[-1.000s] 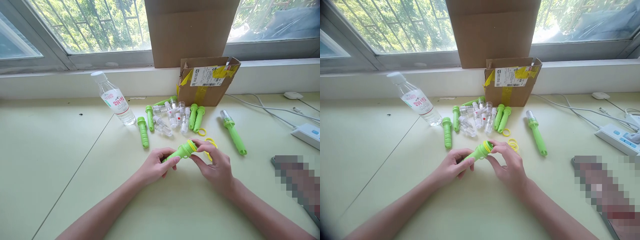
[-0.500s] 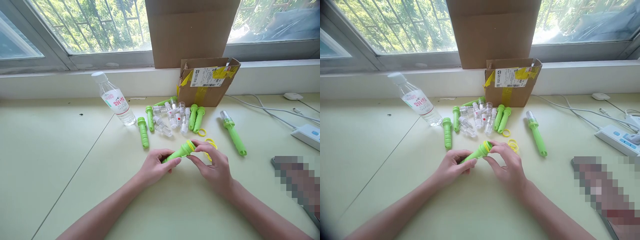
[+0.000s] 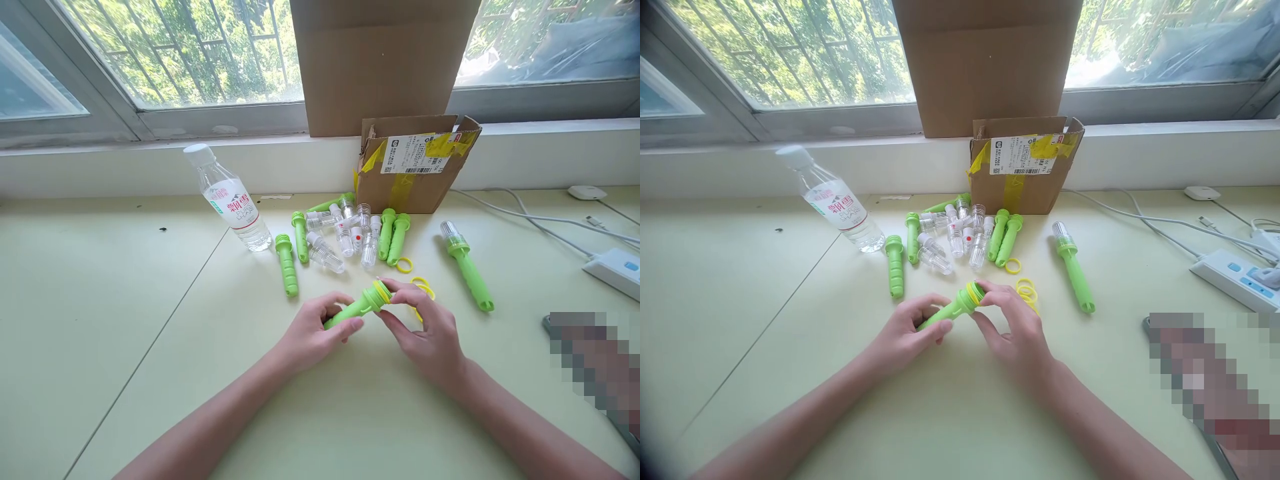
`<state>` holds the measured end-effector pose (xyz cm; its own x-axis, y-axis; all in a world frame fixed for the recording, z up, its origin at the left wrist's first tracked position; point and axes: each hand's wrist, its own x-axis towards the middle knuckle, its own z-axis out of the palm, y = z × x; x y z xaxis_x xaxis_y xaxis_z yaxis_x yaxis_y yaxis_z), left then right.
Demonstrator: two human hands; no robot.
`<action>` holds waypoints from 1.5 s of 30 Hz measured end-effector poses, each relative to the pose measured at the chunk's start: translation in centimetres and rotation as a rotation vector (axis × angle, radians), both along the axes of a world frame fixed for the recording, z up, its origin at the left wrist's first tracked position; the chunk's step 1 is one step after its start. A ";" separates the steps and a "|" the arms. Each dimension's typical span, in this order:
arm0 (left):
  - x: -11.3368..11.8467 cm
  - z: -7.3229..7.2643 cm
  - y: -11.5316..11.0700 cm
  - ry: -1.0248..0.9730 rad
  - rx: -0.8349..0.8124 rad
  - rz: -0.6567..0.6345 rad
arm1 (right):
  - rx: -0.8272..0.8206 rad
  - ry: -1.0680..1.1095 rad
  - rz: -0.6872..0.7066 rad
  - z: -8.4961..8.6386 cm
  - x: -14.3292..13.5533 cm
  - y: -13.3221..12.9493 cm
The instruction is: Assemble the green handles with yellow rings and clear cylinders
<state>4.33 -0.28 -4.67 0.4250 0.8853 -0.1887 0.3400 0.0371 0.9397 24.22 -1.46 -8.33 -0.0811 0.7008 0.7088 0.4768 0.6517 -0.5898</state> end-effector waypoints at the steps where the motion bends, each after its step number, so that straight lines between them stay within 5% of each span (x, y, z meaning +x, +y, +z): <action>1: 0.1 0.0 0.0 -0.027 -0.017 0.022 | 0.010 0.003 0.004 0.1 0.0 -0.1; 7: 0.1 -0.2 -0.1 -0.079 -0.080 0.056 | 0.030 0.006 0.004 0.2 -0.1 -0.1; 15: -0.1 -0.1 0.2 -0.087 -0.036 -0.042 | -0.082 -0.024 0.026 0.1 0.1 0.0; 22: -0.3 0.3 0.2 -0.038 -0.028 -0.092 | -0.004 -0.034 -0.018 0.0 0.1 0.1; 33: 0.1 0.5 0.1 -0.036 -0.109 0.020 | 0.012 -0.012 -0.008 0.4 -0.2 -0.1; 45: -0.2 -0.1 0.2 -0.079 -0.054 -0.040 | -0.017 -0.025 0.003 0.5 0.0 -0.1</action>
<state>4.14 -0.03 -4.76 0.4751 0.8570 -0.1997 0.2669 0.0759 0.9607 24.24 -1.59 -7.82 -0.1010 0.7124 0.6945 0.4895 0.6433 -0.5887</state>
